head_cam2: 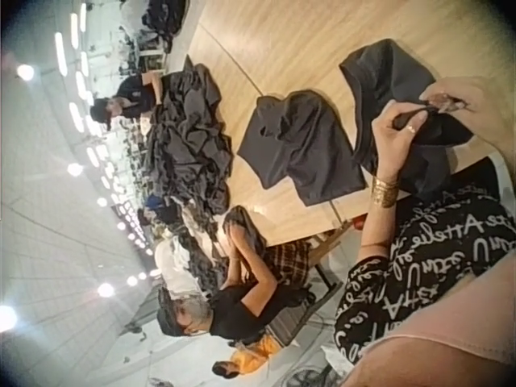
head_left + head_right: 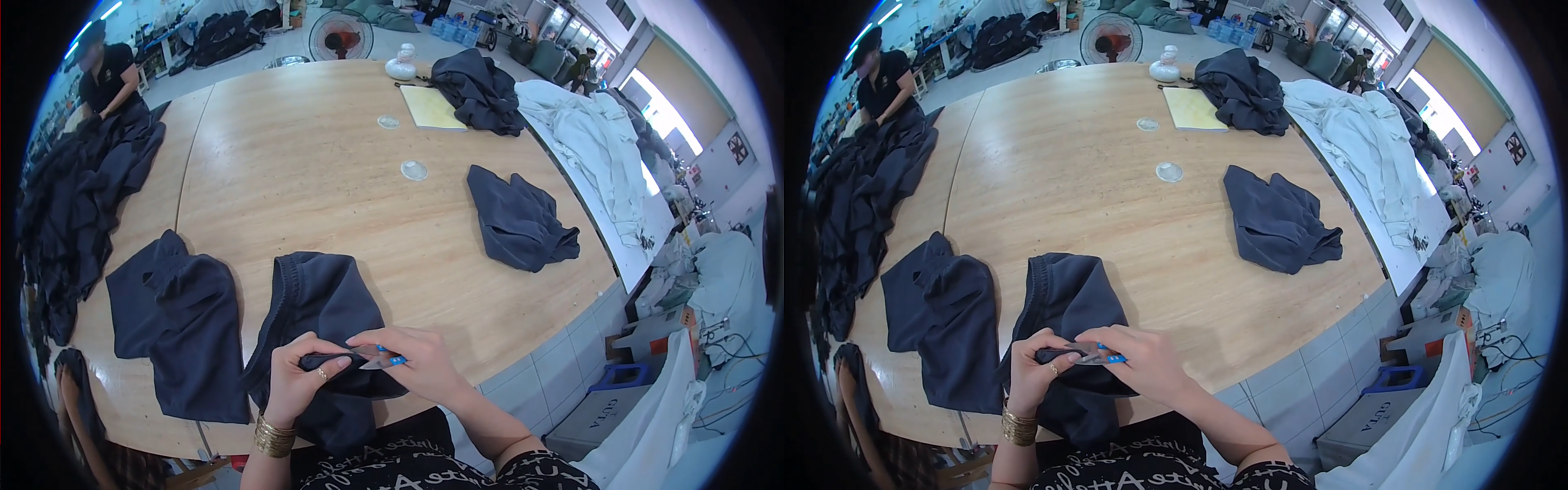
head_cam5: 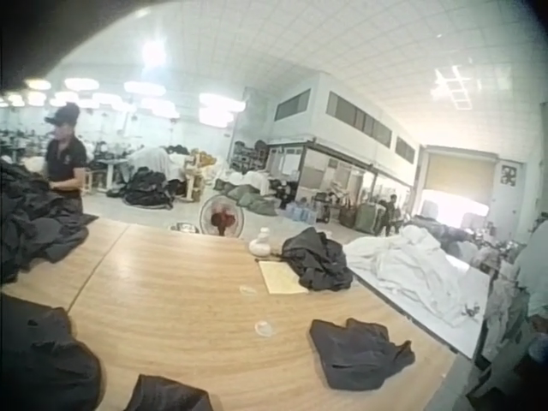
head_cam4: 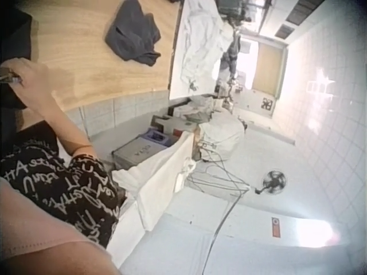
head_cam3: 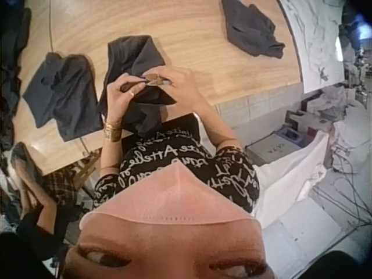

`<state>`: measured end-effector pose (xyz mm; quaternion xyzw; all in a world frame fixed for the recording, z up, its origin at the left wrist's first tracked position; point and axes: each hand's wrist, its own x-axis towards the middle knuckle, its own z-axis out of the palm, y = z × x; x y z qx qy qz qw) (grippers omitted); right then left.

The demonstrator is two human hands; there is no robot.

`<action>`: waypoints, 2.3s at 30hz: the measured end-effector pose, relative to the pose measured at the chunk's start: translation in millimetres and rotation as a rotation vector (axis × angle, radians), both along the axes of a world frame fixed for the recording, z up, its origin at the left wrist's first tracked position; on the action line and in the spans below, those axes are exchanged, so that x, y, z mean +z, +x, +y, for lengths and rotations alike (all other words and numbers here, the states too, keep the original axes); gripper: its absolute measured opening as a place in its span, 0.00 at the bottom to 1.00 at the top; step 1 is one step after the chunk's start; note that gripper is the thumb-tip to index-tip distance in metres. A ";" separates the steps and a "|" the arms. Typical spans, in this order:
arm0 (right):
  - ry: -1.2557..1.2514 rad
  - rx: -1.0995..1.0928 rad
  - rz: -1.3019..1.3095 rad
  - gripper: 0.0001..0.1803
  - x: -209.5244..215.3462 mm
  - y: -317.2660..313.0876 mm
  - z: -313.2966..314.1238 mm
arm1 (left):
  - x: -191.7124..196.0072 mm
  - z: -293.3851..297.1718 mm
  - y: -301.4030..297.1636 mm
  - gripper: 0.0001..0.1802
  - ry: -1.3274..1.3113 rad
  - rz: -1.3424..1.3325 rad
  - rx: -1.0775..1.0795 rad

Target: Inspecting and trimming loose threads from athletic shorts in a garment factory setting.

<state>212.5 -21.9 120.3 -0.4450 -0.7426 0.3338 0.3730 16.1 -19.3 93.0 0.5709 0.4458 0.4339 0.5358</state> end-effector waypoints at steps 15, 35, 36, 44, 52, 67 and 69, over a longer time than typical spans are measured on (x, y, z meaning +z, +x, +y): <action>-0.048 -0.051 -0.089 0.23 14.7 19.6 8.4 | 13.6 9.6 -2.4 0.06 0.074 0.069 -0.033; 0.231 -0.081 -0.285 0.17 -1.8 8.6 4.3 | 5.0 9.9 -4.8 0.08 0.045 0.003 -0.095; 0.227 -0.082 -0.287 0.17 -1.2 8.2 4.3 | 4.5 9.5 -4.9 0.08 0.055 0.001 -0.097; 0.237 -0.063 -0.325 0.16 2.0 7.5 4.5 | 0.7 10.6 -5.5 0.08 0.089 0.001 -0.110; 0.217 -0.057 -0.300 0.14 4.1 8.0 1.7 | 1.0 10.5 -4.6 0.08 0.128 -0.006 -0.110; 0.179 -0.095 -0.272 0.13 4.5 8.9 1.9 | 4.9 11.4 -2.7 0.08 0.135 0.001 -0.112; 0.220 -0.084 -0.278 0.13 3.1 9.9 2.5 | 3.7 11.5 -3.4 0.08 0.137 0.028 -0.125</action>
